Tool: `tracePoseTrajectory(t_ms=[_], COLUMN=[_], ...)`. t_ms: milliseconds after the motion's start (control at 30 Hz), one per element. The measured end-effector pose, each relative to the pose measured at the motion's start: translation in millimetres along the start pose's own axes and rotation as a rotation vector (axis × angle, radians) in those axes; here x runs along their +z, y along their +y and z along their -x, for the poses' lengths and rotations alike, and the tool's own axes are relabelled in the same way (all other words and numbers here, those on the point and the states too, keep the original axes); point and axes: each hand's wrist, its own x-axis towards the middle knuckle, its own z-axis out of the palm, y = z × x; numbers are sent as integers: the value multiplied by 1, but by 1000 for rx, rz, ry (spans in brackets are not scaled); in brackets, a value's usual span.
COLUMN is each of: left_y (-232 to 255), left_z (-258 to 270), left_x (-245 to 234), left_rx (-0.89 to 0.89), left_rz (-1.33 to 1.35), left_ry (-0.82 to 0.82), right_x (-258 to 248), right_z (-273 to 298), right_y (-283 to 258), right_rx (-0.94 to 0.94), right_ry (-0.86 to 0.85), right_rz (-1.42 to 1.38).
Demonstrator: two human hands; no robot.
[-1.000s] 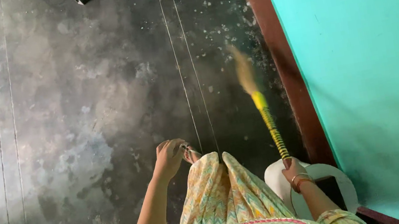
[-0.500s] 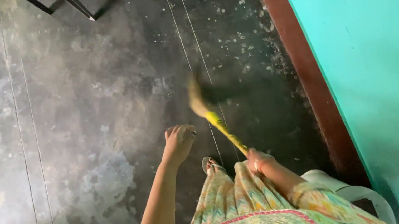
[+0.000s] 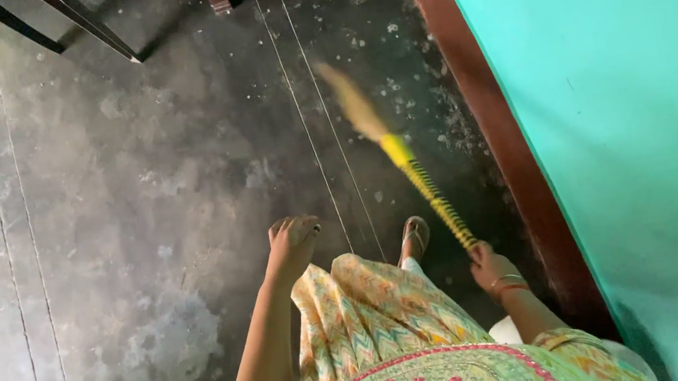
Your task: The person sweeps a concrete floor using a broom, moving a chair and cleaning around various pieces of furniture.
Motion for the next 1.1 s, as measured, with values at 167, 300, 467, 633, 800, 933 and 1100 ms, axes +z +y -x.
tracePoseTrajectory(t_ms=[167, 300, 467, 633, 800, 933, 1100], left_y=[3, 24, 50, 68, 81, 72, 56], left_z=[-28, -55, -107, -154, -182, -201, -235], left_x=[-3, -3, 14, 34, 48, 55, 45], left_rx=[-100, -117, -65, -18, -24, -56, -73], left_rz=[42, 41, 20, 20, 78, 82, 109], left_ry=[6, 47, 46, 36, -27, -3, 18], right_x=[-44, -56, -31, -27, -52, -90, -150], right_z=[-81, -126, -133, -222, -237, -215, -267], right_y=[-5, -25, -51, -127, -99, -39, -39], right_rx=[323, 293, 11, -372, -401, -177, 176], right_ry=[-31, -162, -414, -431, -353, -264, -158], right_rz=[-351, 178, 85, 167, 177, 136, 20])
